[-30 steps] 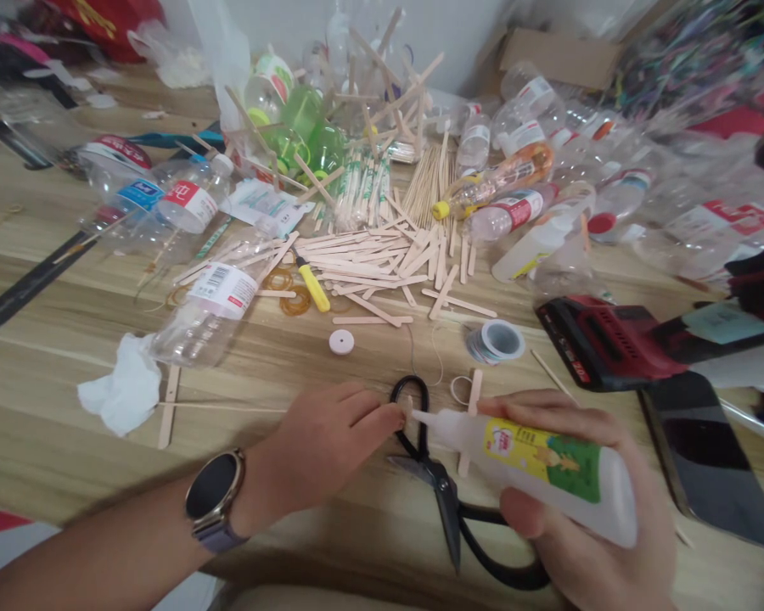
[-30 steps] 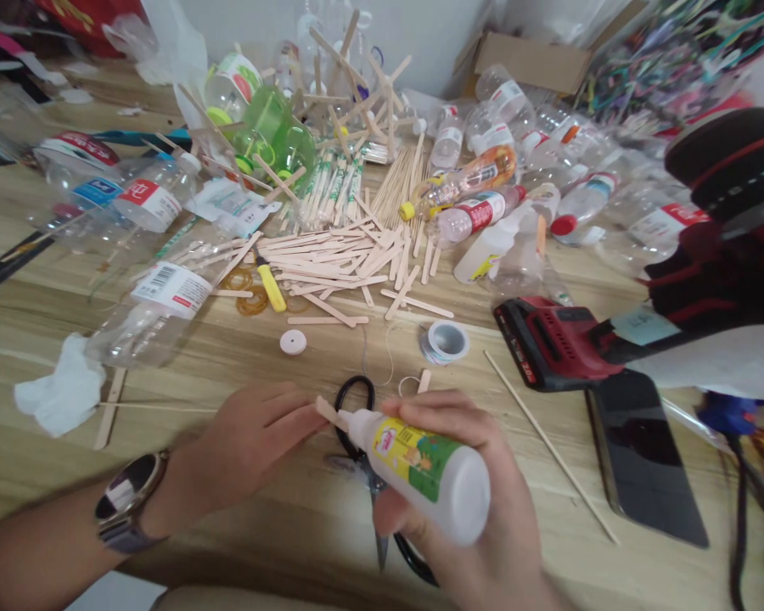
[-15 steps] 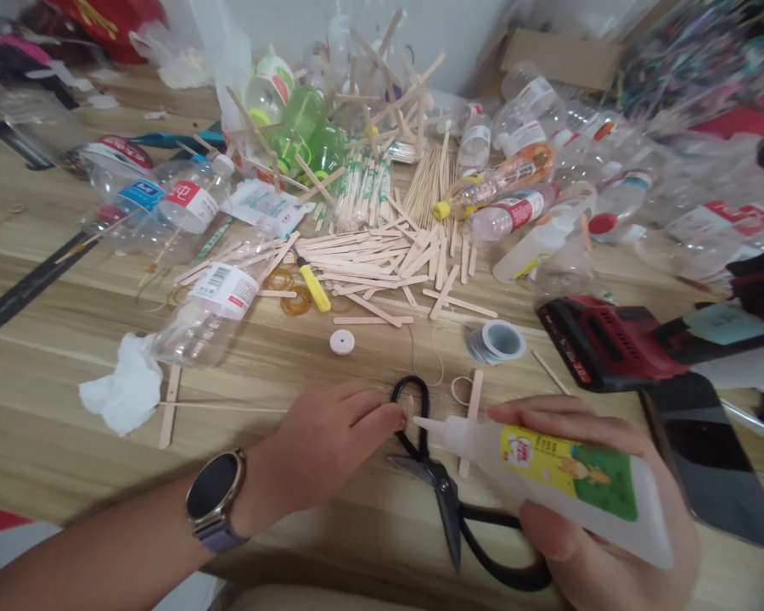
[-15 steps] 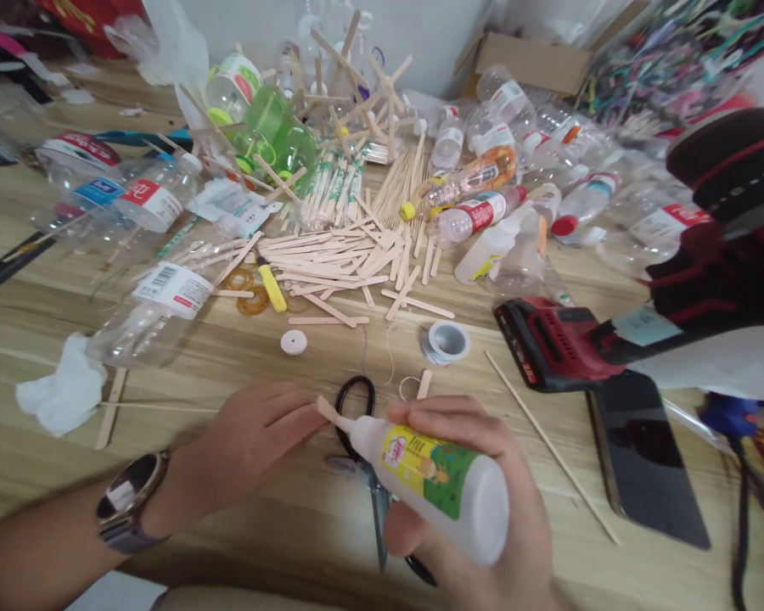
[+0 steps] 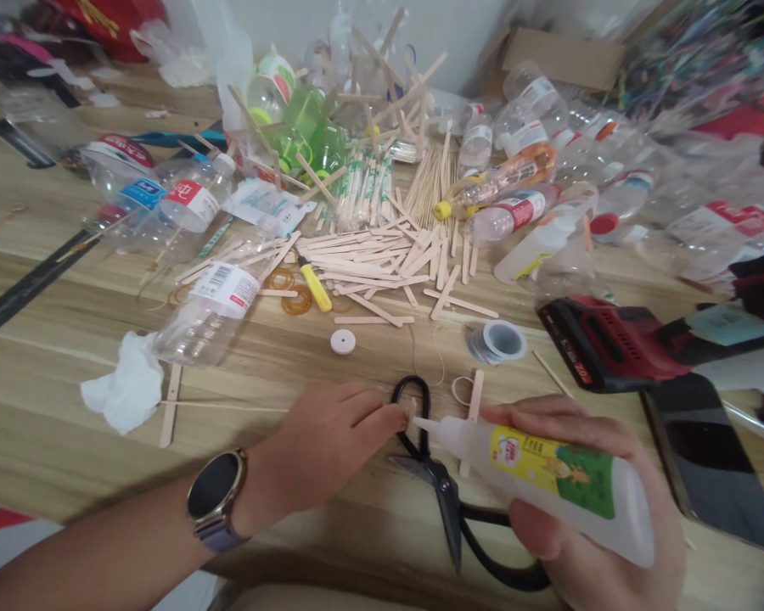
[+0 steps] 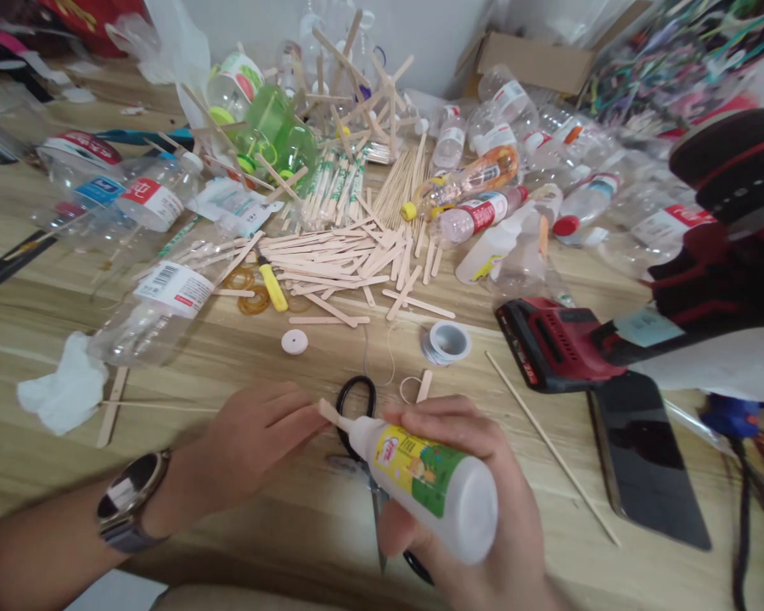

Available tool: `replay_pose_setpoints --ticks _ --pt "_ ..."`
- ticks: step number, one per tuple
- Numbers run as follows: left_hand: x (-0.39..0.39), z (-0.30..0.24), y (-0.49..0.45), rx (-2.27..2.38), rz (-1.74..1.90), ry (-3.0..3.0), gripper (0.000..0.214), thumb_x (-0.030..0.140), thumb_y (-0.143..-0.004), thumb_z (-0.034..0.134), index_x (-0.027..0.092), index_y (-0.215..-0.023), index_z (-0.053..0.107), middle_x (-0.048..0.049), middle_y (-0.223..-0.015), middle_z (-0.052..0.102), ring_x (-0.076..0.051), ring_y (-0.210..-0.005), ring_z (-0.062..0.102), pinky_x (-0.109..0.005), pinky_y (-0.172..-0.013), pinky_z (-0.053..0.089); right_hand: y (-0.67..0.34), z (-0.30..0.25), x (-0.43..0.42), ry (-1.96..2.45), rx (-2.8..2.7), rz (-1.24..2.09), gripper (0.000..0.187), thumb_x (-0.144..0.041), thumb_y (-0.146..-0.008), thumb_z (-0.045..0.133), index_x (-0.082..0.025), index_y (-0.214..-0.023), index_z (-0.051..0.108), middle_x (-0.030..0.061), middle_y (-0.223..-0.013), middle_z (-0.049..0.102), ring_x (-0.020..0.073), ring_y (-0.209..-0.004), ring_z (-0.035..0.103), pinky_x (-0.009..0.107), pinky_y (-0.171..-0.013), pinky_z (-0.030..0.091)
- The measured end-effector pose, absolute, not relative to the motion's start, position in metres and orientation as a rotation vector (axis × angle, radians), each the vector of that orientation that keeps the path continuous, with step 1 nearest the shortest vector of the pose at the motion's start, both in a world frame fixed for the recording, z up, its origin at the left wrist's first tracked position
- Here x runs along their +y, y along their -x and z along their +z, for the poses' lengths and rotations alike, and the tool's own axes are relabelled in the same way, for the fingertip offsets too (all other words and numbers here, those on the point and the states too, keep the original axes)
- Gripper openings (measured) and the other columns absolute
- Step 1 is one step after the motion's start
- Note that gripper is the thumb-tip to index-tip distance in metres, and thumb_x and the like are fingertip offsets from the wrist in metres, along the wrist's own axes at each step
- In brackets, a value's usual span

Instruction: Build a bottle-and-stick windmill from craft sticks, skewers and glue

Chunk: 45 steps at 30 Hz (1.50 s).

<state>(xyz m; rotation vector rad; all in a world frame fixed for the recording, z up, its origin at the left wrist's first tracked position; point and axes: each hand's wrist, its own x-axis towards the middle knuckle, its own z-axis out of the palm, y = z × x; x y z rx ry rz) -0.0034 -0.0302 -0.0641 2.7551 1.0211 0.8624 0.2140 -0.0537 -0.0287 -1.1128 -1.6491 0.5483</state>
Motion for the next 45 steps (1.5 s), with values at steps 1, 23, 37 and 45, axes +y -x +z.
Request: replay_pose_setpoints --ticks 1,23,37,45 --pt "-0.0302 -0.0636 0.0036 1.025 0.852 -2.756 0.023 0.017 -0.103 0.034 0.019 -0.097 0.057 0.0005 -0.073 0.063 -0.016 -0.061 0.057 -0.03 -0.052 0.037 -0.2134 -0.029 -0.0538 1.113 -1.646 0.561 0.04 -0.057 -0.074 0.076 -0.029 -0.099 0.064 0.003 -0.086 0.073 0.0232 -0.077 0.069 0.036 -0.062 0.059" --pt "-0.0302 -0.0592 0.0025 1.024 0.829 -2.75 0.031 0.019 -0.105 0.027 0.019 -0.097 0.057 -0.0002 -0.072 0.065 -0.017 -0.06 0.057 -0.032 -0.051 0.036 -0.2129 -0.0286 -0.0538 1.081 -1.573 0.596 0.037 -0.052 -0.07 0.081 -0.029 -0.095 0.067 0.0013 -0.083 0.072 0.0213 -0.071 0.069 0.033 -0.058 0.057" --pt "-0.0306 -0.0617 0.0031 1.016 0.843 -2.752 0.03 0.019 -0.104 0.03 0.018 -0.097 0.058 -0.0002 -0.073 0.064 -0.017 -0.061 0.057 -0.031 -0.051 0.037 -0.2098 -0.0248 -0.0505 1.051 -1.557 0.556 0.038 -0.048 -0.066 0.085 -0.026 -0.091 0.068 0.0021 -0.078 0.073 0.0203 -0.067 0.069 0.032 -0.057 0.057" --pt "-0.0307 -0.0608 0.0043 1.025 0.784 -2.763 0.025 0.016 -0.103 0.034 0.018 -0.097 0.058 0.0001 -0.073 0.063 -0.016 -0.062 0.056 -0.03 -0.051 0.036 -0.2107 -0.0274 -0.0521 1.075 -1.548 0.566 0.036 -0.055 -0.071 0.079 -0.027 -0.092 0.067 0.0026 -0.08 0.071 0.0201 -0.07 0.067 0.031 -0.058 0.056"
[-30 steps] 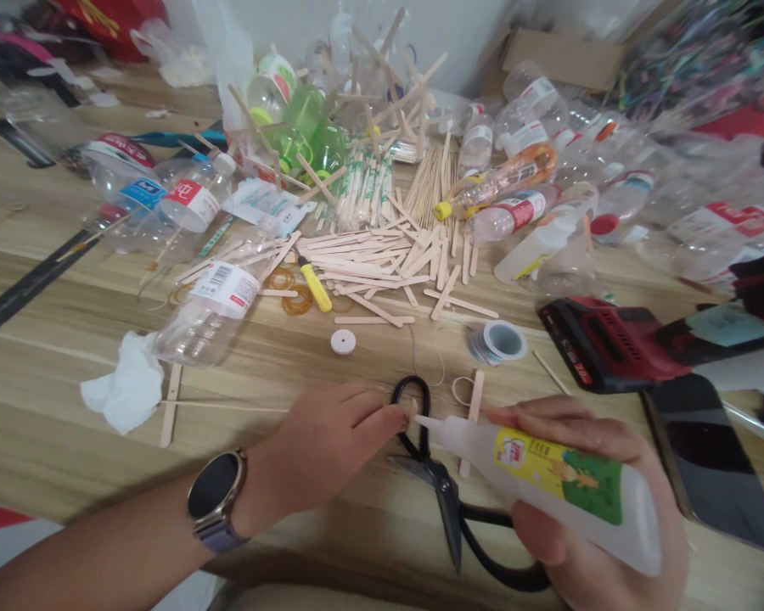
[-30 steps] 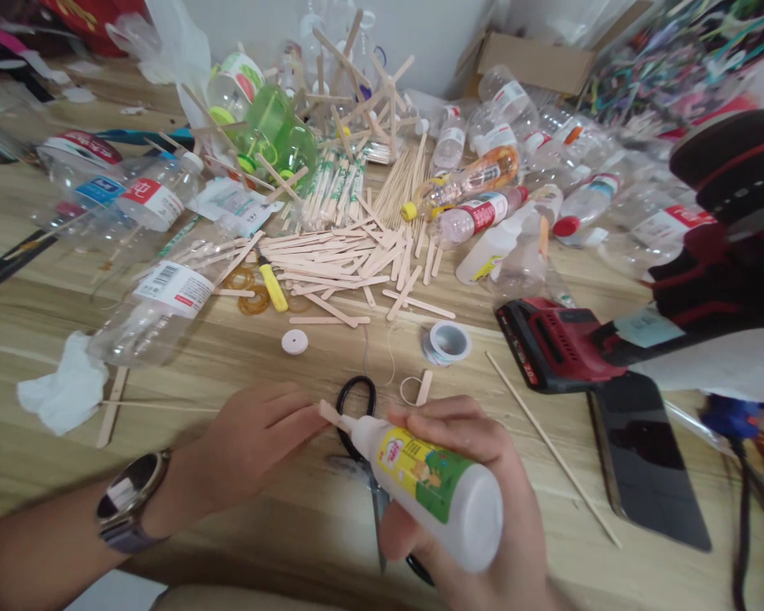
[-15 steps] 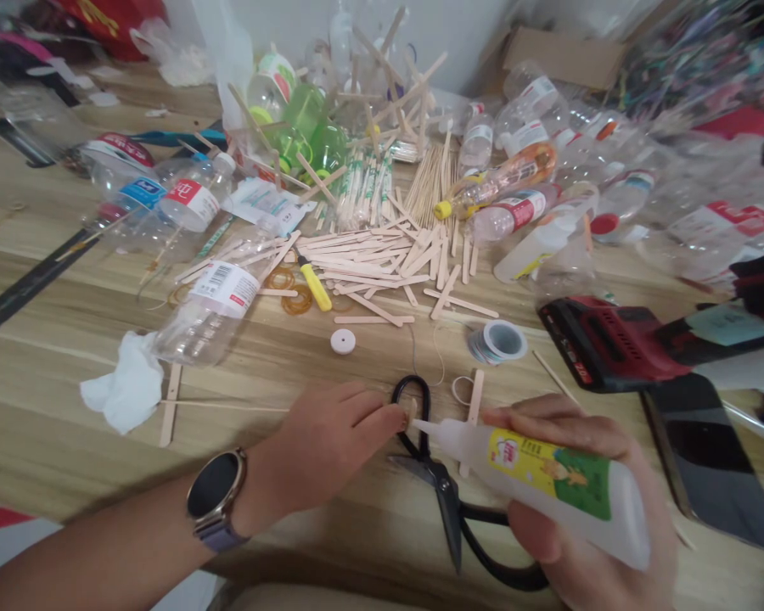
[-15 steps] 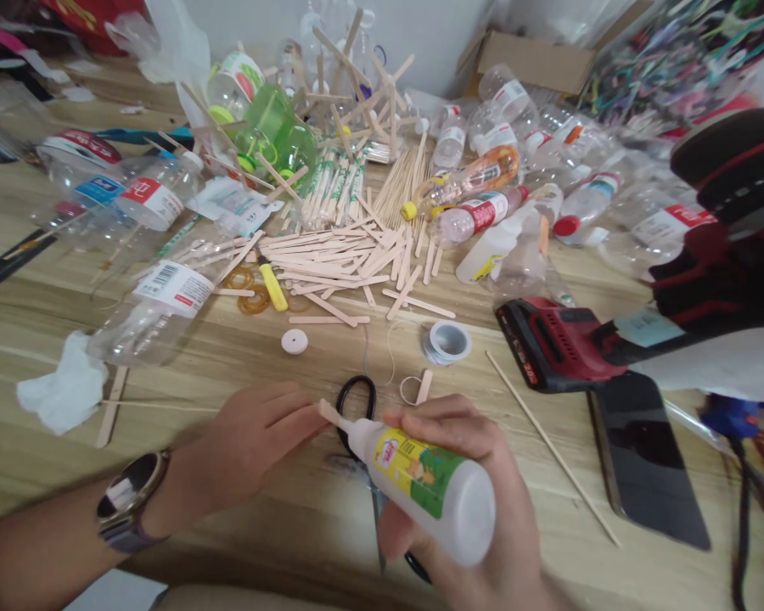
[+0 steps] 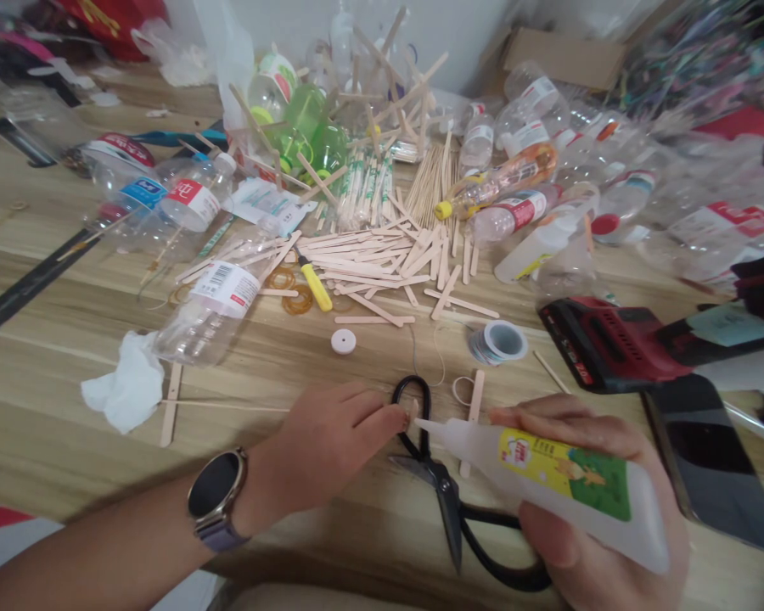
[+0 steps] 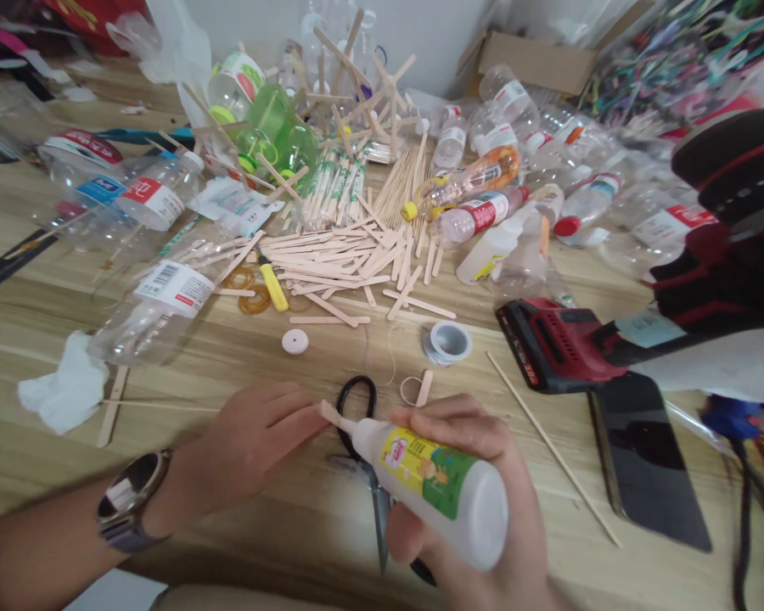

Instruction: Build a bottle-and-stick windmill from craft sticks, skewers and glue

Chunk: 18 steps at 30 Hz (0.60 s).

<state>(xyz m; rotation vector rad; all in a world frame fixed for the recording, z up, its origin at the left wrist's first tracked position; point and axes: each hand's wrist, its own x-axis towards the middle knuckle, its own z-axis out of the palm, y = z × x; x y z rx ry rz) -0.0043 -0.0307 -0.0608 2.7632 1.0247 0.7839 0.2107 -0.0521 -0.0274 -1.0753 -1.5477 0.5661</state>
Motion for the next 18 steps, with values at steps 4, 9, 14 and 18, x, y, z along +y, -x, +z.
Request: replay_pose_setpoints --ticks 4,9,14,18 --pt "-0.0309 -0.0595 0.0036 1.024 0.82 -2.768 0.026 0.017 -0.105 0.032 0.018 -0.096 0.057 0.0006 -0.073 0.064 -0.015 -0.063 0.058 -0.029 -0.053 0.036 -0.2128 -0.0278 -0.051 1.086 -1.521 0.56 0.034 -0.052 -0.073 0.079 -0.026 -0.092 0.067 0.0035 -0.081 0.069 0.0205 -0.075 0.067 0.031 -0.06 0.055" --pt "-0.0306 -0.0607 0.0038 1.024 0.808 -2.766 0.029 0.017 -0.105 0.03 0.017 -0.098 0.058 -0.001 -0.076 0.067 -0.016 -0.064 0.06 -0.029 -0.054 0.039 -0.2159 -0.0341 -0.0526 1.086 -1.471 0.583 0.037 -0.051 -0.07 0.082 -0.025 -0.092 0.067 0.0051 -0.081 0.069 0.024 -0.073 0.067 0.036 -0.058 0.055" --pt "-0.0302 -0.0588 0.0035 1.029 0.826 -2.774 0.032 0.019 -0.106 0.027 0.018 -0.096 0.058 -0.0012 -0.076 0.067 -0.016 -0.063 0.06 -0.029 -0.054 0.04 -0.2147 -0.0328 -0.0542 1.113 -1.479 0.59 0.039 -0.056 -0.071 0.079 -0.027 -0.093 0.066 0.0037 -0.081 0.069 0.0233 -0.074 0.067 0.036 -0.061 0.056" --pt "-0.03 -0.058 0.0023 1.038 0.818 -2.766 0.03 0.018 -0.105 0.03 0.018 -0.095 0.058 0.0002 -0.073 0.066 -0.016 -0.062 0.059 -0.029 -0.053 0.038 -0.2115 -0.0282 -0.0518 1.11 -1.543 0.572 0.036 -0.056 -0.072 0.078 -0.028 -0.092 0.066 0.0036 -0.08 0.071 0.023 -0.071 0.067 0.035 -0.057 0.056"
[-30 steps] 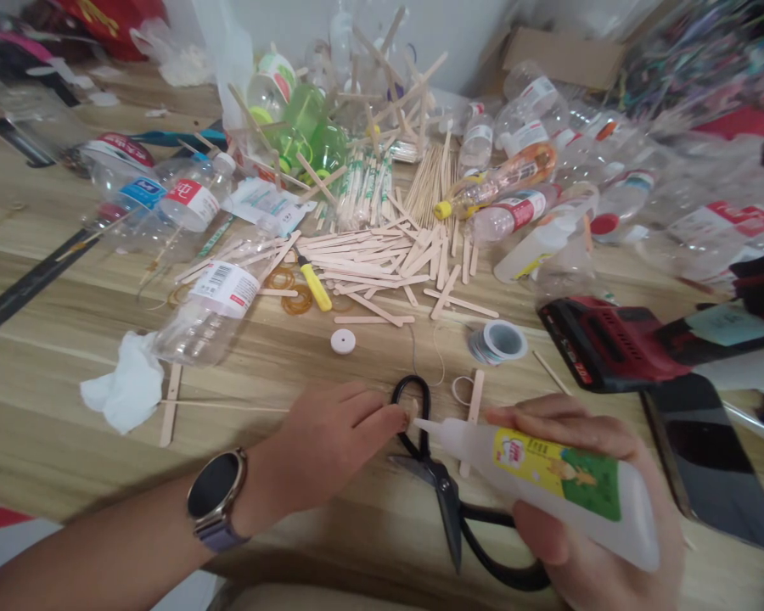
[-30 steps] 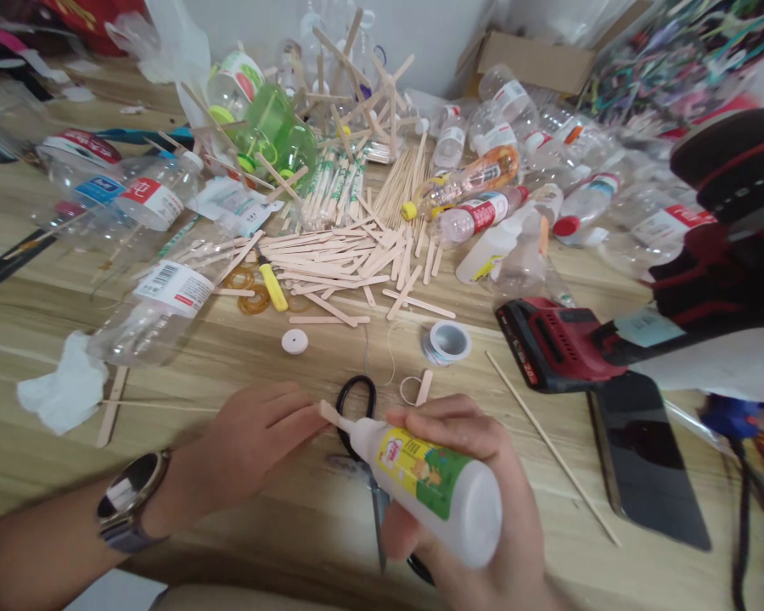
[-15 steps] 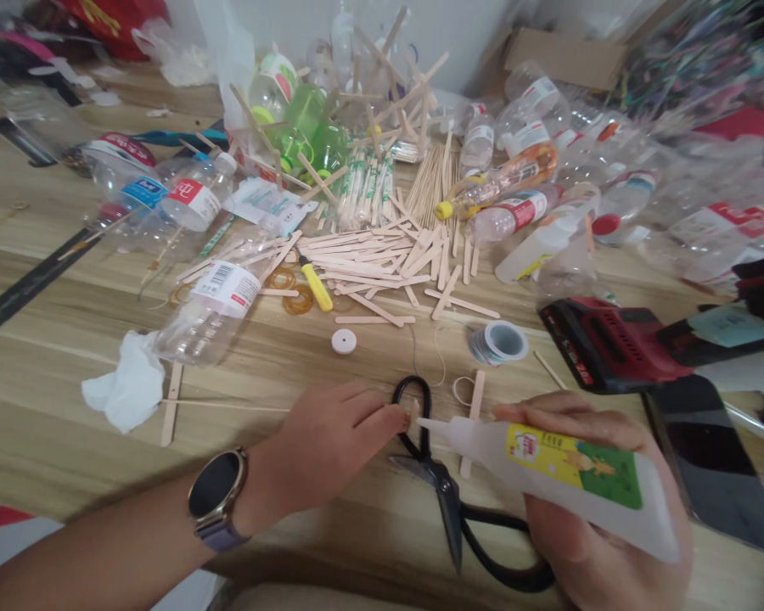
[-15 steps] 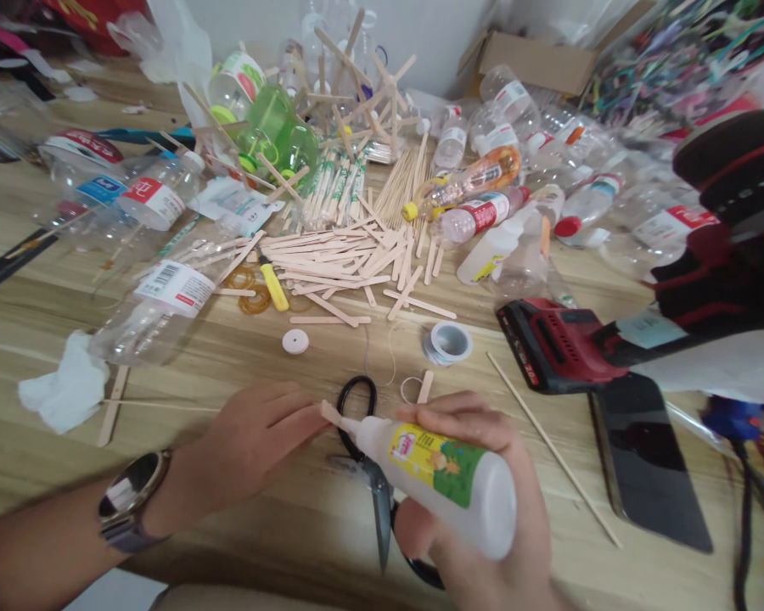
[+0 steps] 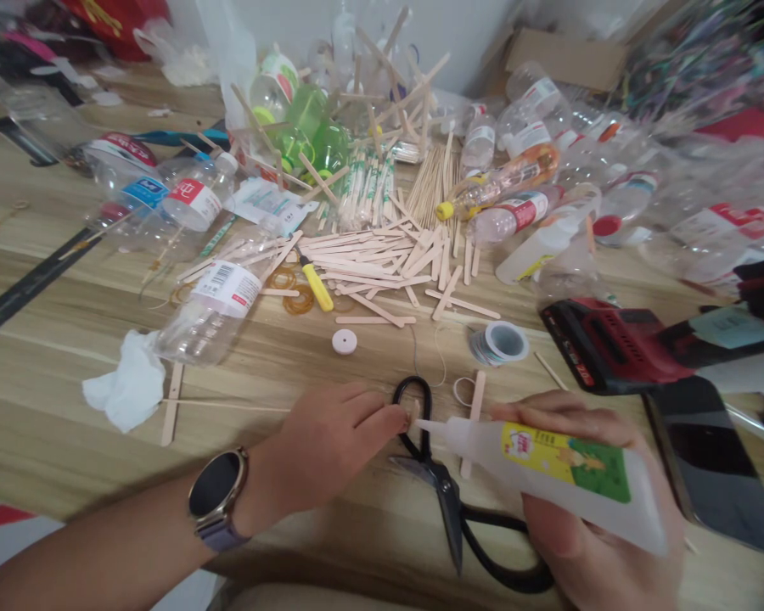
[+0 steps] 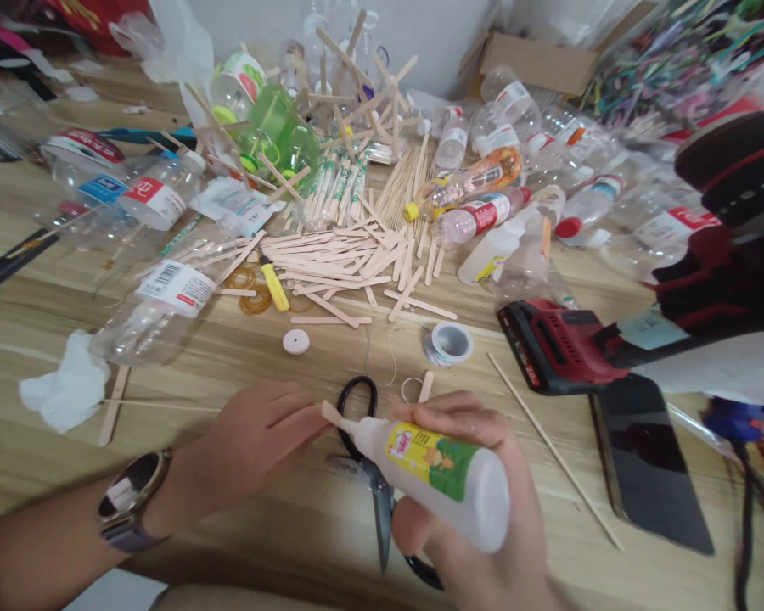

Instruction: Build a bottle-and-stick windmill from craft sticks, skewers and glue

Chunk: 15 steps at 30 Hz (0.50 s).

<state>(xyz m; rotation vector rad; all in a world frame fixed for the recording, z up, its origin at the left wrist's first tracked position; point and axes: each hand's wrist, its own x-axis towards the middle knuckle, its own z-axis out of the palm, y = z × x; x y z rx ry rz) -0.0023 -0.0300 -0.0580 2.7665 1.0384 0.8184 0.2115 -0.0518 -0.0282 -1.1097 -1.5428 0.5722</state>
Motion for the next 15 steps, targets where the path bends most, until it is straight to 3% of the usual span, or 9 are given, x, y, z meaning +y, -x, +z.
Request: replay_pose_setpoints --ticks 15 --pt "-0.0296 -0.059 0.0034 1.032 0.802 -2.755 0.029 0.018 -0.105 0.03 0.018 -0.098 0.058 0.0 -0.076 0.067 -0.016 -0.064 0.06 -0.029 -0.053 0.039 -0.21 -0.0241 -0.0507 1.069 -1.597 0.592 0.037 -0.057 -0.072 0.077 -0.026 -0.091 0.066 0.0007 -0.08 0.07 0.0171 -0.07 0.068 0.028 -0.059 0.054"
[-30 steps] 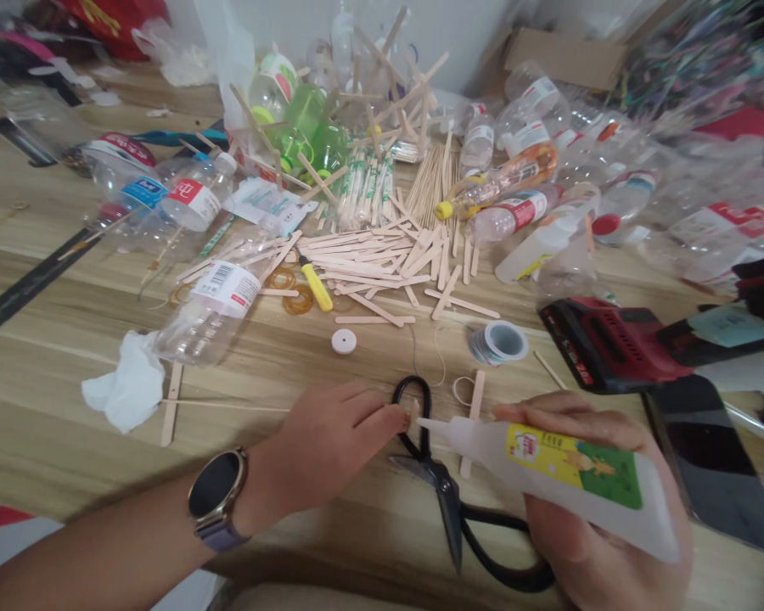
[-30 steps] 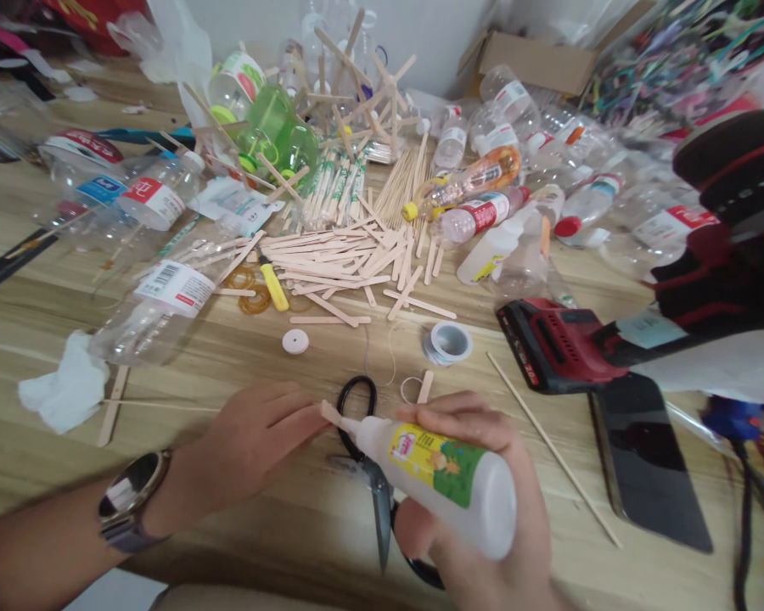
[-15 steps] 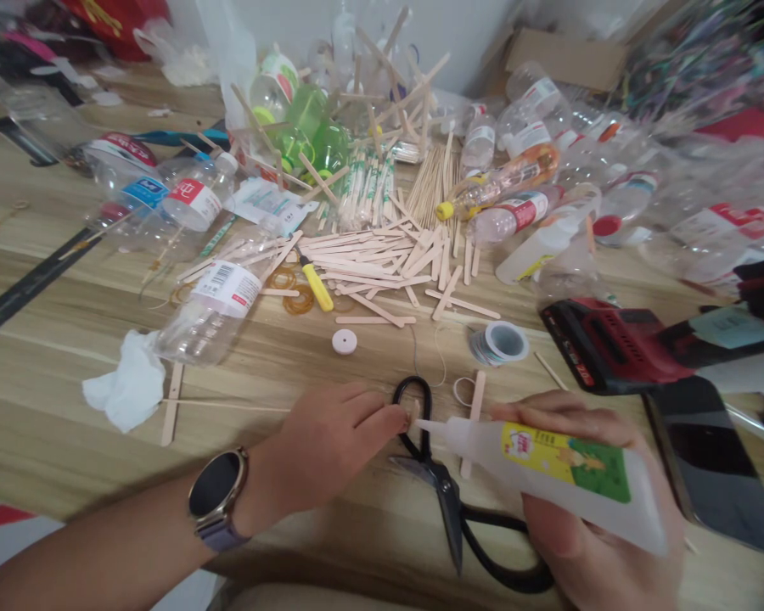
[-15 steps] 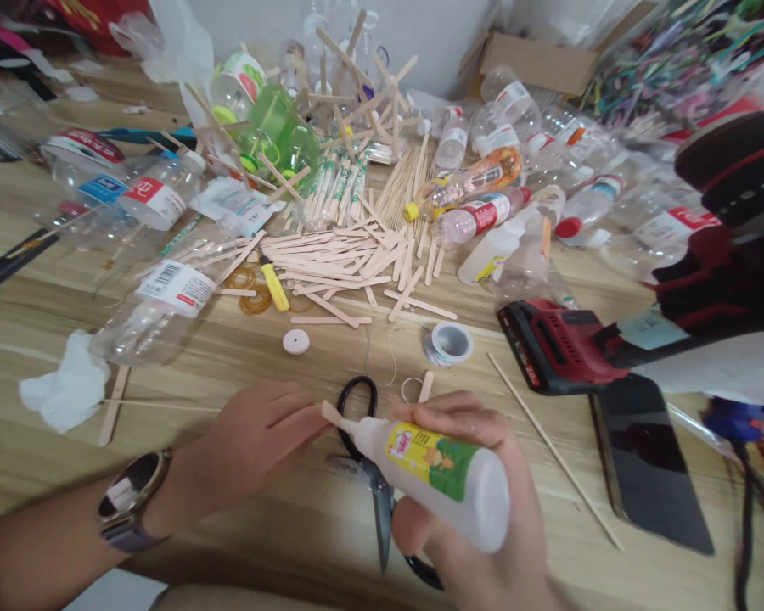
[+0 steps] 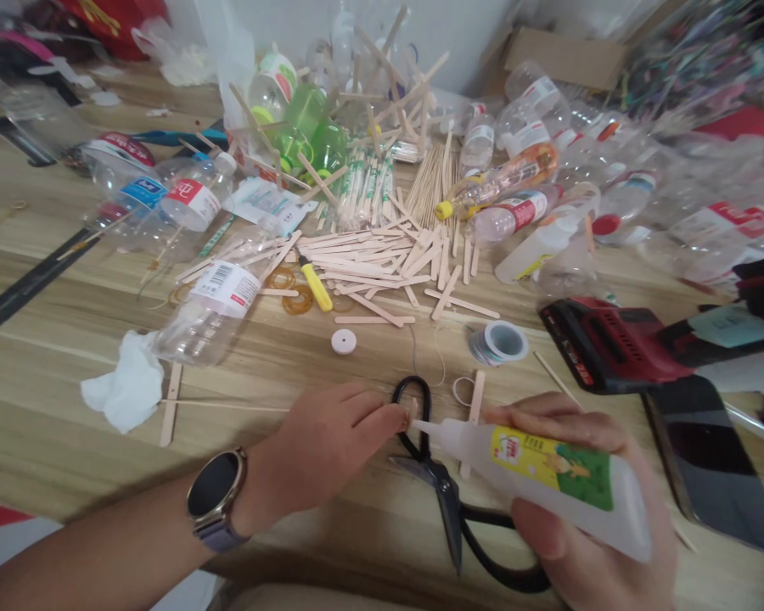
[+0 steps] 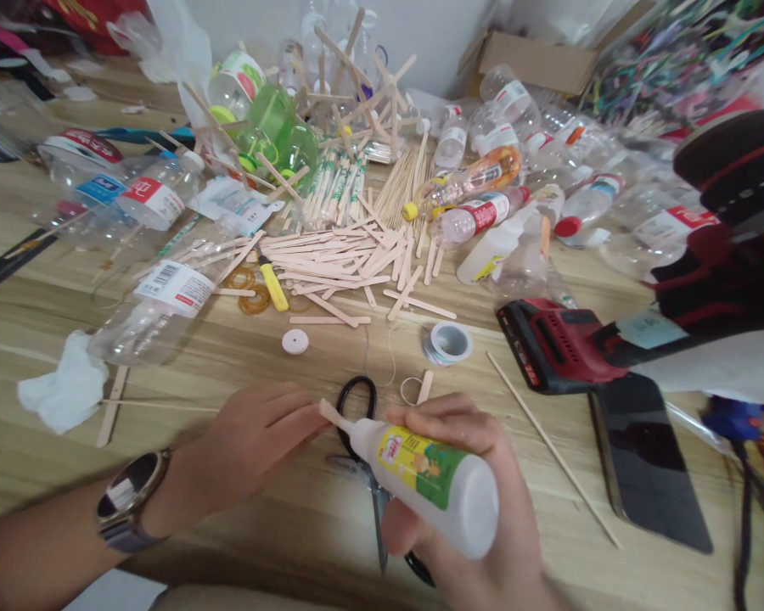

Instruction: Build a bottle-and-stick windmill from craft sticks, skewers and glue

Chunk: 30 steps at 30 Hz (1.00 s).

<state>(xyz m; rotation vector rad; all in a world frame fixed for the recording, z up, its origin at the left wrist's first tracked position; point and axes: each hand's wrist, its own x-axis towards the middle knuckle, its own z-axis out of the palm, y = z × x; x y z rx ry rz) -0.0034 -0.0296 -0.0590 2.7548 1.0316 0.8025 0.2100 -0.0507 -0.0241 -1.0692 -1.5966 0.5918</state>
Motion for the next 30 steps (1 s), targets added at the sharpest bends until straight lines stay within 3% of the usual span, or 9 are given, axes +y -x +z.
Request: replay_pose_setpoints --ticks 7,13,30 --pt "-0.0303 -0.0617 0.0031 1.035 0.823 -2.767 0.029 0.019 -0.106 0.029 0.019 -0.097 0.057 0.0008 -0.073 0.065 -0.016 -0.062 0.058 -0.03 -0.052 0.037 -0.2109 -0.0264 -0.0538 1.081 -1.512 0.639 0.036 -0.049 -0.067 0.084 -0.028 -0.092 0.069 0.0013 -0.08 0.072 0.0203 -0.07 0.067 0.032 -0.059 0.055" --pt "-0.031 -0.0596 0.0048 1.037 0.786 -2.78 0.026 0.018 -0.105 0.031 0.018 -0.1 0.056 0.0009 -0.076 0.066 -0.015 -0.064 0.059 -0.03 -0.053 0.039 -0.2118 -0.0263 -0.0541 1.092 -1.542 0.622 0.039 -0.054 -0.067 0.082 -0.029 -0.094 0.068 0.0022 -0.082 0.072 0.0214 -0.072 0.068 0.033 -0.061 0.056" --pt "-0.0296 -0.063 0.003 1.015 0.862 -2.751 0.032 0.021 -0.106 0.026 0.019 -0.098 0.057 -0.0001 -0.074 0.065 -0.016 -0.062 0.058 -0.03 -0.052 0.038 -0.2103 -0.0243 -0.0518 1.05 -1.568 0.583 0.039 -0.051 -0.065 0.085 -0.027 -0.091 0.068 -0.0003 -0.079 0.072 0.0167 -0.068 0.068 0.027 -0.058 0.055"
